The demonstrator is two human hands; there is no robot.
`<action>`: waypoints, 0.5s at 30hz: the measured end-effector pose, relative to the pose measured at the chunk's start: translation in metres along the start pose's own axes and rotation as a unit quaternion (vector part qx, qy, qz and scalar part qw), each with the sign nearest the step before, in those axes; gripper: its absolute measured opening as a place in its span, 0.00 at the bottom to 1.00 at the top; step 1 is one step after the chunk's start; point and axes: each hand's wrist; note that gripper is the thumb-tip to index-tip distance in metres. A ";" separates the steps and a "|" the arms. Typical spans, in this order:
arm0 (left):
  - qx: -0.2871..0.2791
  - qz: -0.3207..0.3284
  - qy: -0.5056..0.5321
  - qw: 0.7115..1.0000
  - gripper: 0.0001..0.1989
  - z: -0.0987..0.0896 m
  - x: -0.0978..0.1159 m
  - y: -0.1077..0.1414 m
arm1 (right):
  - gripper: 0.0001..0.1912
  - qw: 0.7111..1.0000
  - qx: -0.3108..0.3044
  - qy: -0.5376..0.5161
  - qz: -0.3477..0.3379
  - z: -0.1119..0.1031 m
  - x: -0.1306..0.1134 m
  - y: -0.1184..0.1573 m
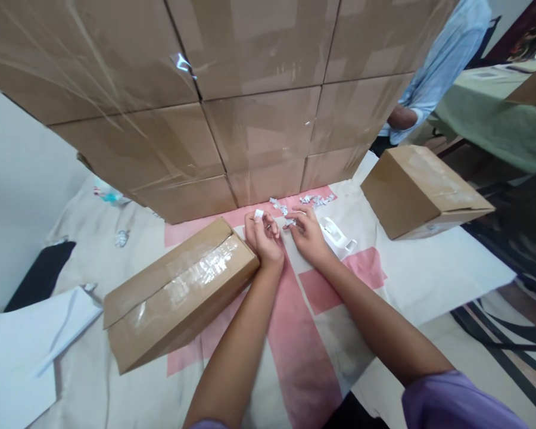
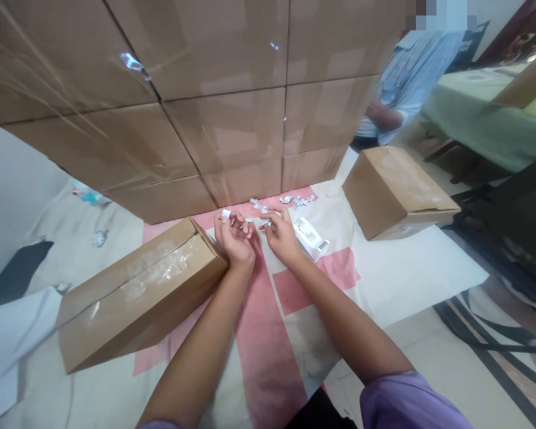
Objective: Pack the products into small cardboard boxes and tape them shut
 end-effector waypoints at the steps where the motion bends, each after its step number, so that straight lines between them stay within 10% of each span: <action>1: 0.002 0.002 -0.008 1.000 0.20 0.000 0.000 0.000 | 0.12 1.000 0.013 -0.001 -0.001 0.001 0.000 0.000; 15: 0.014 0.017 -0.071 0.997 0.19 -0.001 -0.006 -0.001 | 0.17 0.998 0.010 0.045 -0.051 0.005 -0.008 0.001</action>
Point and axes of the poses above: each hand's wrist, its own y-axis away from the middle knuckle, its own z-axis out of the palm, x = y × z, and after that the axes turned 15 degrees about -y, right-handed
